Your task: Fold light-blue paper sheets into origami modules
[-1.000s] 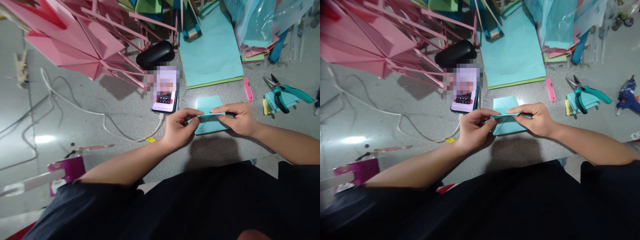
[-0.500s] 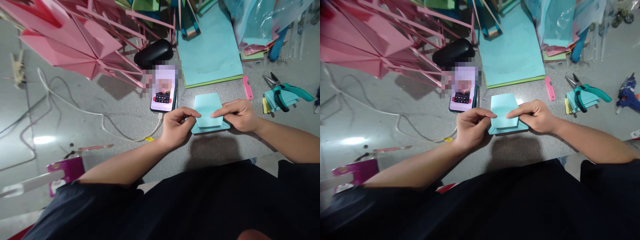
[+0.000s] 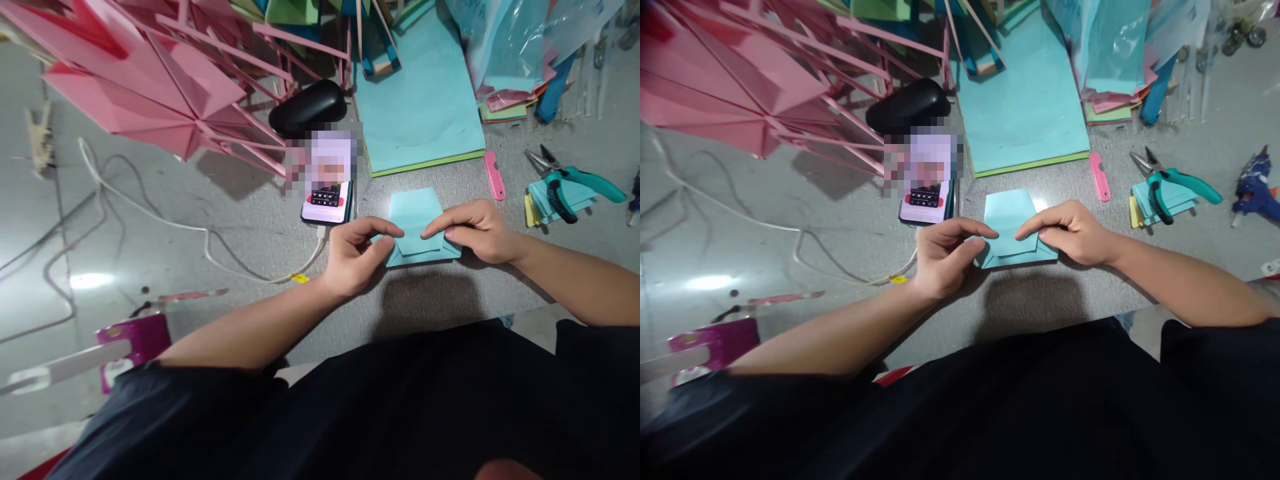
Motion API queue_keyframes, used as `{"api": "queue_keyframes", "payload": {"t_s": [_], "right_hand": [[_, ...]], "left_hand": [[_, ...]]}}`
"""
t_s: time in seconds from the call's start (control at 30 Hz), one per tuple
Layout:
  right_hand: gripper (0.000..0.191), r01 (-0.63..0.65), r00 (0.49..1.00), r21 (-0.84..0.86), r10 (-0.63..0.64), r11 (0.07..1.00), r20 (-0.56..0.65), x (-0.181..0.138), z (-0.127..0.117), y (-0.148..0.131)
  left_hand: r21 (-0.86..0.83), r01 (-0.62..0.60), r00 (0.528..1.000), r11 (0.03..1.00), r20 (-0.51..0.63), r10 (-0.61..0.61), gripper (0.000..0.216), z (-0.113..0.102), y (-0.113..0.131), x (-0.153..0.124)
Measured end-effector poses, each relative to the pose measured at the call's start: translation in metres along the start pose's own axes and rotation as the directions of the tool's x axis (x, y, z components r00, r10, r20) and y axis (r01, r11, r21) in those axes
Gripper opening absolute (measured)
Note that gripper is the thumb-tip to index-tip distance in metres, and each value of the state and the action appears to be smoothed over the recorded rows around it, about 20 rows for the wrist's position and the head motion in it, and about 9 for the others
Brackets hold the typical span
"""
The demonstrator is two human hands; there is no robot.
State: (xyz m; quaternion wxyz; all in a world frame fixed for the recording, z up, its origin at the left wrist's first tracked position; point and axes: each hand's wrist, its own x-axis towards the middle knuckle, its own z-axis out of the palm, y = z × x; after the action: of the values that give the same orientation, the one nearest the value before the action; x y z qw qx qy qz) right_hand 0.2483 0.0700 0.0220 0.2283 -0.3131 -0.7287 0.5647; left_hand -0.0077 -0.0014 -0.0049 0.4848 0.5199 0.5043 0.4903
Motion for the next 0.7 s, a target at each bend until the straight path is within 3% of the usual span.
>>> {"api": "queue_keyframes", "payload": {"t_s": [0.13,0.3,0.57,0.67,0.7], "right_hand": [[0.033,0.133,0.991,-0.128,-0.128,0.983,0.044,-0.001,-0.002,0.000],[0.033,0.328,0.944,-0.333,-0.316,0.884,0.090,-0.001,-0.002,0.002],[0.030,0.521,0.847,-0.471,-0.502,0.712,0.177,-0.004,-0.006,0.002],[0.015,0.375,0.903,-0.452,-0.429,0.809,-0.020,-0.008,0.005,0.002],[0.022,0.288,0.922,-0.409,-0.366,0.866,-0.126,-0.009,0.009,0.002]], "left_hand": [[0.014,0.060,0.998,0.998,0.005,-0.060,0.022,0.002,-0.005,-0.002],[-0.110,0.145,0.989,0.983,0.029,-0.142,0.067,0.004,-0.009,-0.002],[-0.002,0.115,0.984,0.993,0.136,-0.114,0.022,0.004,-0.001,0.000],[0.031,0.072,0.990,0.997,0.119,-0.075,0.020,0.005,0.000,-0.003],[0.051,0.046,0.992,0.998,0.116,-0.052,0.020,0.005,0.000,-0.004]]}}
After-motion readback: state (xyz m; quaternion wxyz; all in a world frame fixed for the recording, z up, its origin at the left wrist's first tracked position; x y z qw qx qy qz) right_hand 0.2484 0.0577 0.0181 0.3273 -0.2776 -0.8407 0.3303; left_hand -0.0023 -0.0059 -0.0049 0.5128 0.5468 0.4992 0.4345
